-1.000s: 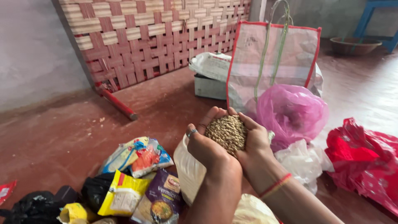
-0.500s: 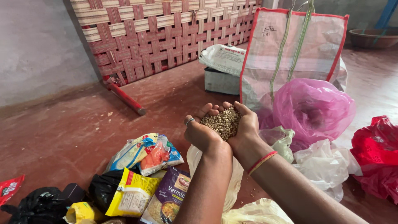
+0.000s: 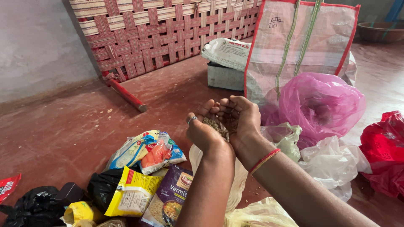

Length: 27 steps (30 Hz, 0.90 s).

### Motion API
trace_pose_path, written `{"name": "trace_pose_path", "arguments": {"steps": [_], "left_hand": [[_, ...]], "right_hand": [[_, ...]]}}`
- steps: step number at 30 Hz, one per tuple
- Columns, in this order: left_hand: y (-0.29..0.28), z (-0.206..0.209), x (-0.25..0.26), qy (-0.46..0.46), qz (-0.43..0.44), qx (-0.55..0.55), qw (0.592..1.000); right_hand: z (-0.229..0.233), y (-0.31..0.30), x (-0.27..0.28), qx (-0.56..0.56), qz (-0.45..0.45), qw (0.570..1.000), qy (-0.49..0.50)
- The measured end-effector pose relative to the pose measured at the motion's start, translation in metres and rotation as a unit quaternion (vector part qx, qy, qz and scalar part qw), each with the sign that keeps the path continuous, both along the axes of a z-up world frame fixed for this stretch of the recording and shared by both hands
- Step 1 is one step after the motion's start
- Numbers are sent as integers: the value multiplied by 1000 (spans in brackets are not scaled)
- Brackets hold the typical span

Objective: The person scoops small beige grains from a plastic bag using both hands and pours them into a clear plastic jar. The person repeats this scooping and pouring action several times, then places the red lid on the jar.

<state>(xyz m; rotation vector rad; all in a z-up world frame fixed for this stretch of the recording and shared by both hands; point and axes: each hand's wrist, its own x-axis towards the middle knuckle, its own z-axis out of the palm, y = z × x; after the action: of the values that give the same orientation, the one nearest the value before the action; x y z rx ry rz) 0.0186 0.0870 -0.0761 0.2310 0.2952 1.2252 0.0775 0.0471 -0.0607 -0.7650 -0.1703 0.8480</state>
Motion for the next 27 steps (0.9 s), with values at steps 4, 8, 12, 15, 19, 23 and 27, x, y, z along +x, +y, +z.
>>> {"name": "trace_pose_path", "arguments": {"steps": [4, 8, 12, 15, 19, 23, 27], "left_hand": [[-4, 2, -1, -10, -22, -10, 1000], [-21, 11, -6, -43, -30, -56, 997], [-48, 24, -16, -42, -37, -66, 996], [-73, 31, -26, -44, -44, -69, 996], [-111, 24, -39, -38, -18, -47, 998], [-154, -14, -49, 14, -22, -56, 998], [-185, -74, -55, 70, -33, -81, 994]], "right_hand": [[-6, -1, 5, 62, 52, 995, 64], [-9, -12, 6, 88, 54, 989, 105], [-3, -36, 3, 89, 59, 988, 114], [1, -62, -3, 88, 75, 986, 118], [-6, -102, -17, 101, 73, 988, 91], [-40, -145, -33, 45, 29, 991, 120], [-102, -183, -38, 28, 35, 984, 174]]}}
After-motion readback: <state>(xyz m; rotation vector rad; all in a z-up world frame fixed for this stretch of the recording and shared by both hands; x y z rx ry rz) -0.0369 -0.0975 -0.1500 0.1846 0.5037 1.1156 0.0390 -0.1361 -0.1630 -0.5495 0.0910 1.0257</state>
